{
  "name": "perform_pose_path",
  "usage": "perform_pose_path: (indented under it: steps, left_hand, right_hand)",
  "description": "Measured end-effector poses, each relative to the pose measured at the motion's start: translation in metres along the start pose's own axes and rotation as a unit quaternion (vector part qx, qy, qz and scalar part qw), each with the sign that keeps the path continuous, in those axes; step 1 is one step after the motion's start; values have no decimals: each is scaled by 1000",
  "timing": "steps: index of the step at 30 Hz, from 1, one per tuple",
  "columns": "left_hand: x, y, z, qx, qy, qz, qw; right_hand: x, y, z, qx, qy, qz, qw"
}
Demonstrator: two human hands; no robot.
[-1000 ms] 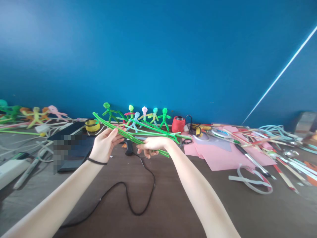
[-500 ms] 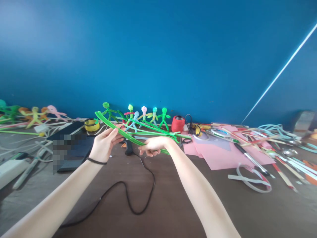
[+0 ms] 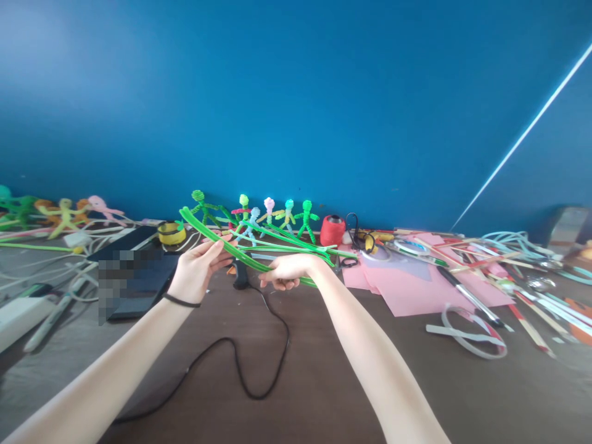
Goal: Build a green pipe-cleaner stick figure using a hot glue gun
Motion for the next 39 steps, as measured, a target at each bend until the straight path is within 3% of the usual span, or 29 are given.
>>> perform_pose_path:
  steps: [12, 23, 32, 39]
  left_hand:
    - [9, -3, -6, -10, 60, -36, 997]
    - [11, 0, -6, -12, 71, -4, 997]
    - [13, 2, -6, -7, 66, -8, 998]
    - [13, 4, -7, -13, 87, -21, 996]
  right_hand:
    - [1, -2, 4, 4, 24, -2, 1000]
    - [0, -3, 3, -12, 46, 11, 999]
    - [1, 12, -6, -178, 6, 105, 978]
    - [4, 12, 1, -190, 12, 142, 971]
Point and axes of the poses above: each hand's wrist, its own z-axis towards the middle knuckle, its own x-axis out of the palm, y = z × x, the point moved 3 cm from there along z, towards the middle knuckle, and after that the axes turned 6 degrees about x, right-handed, at the moved point
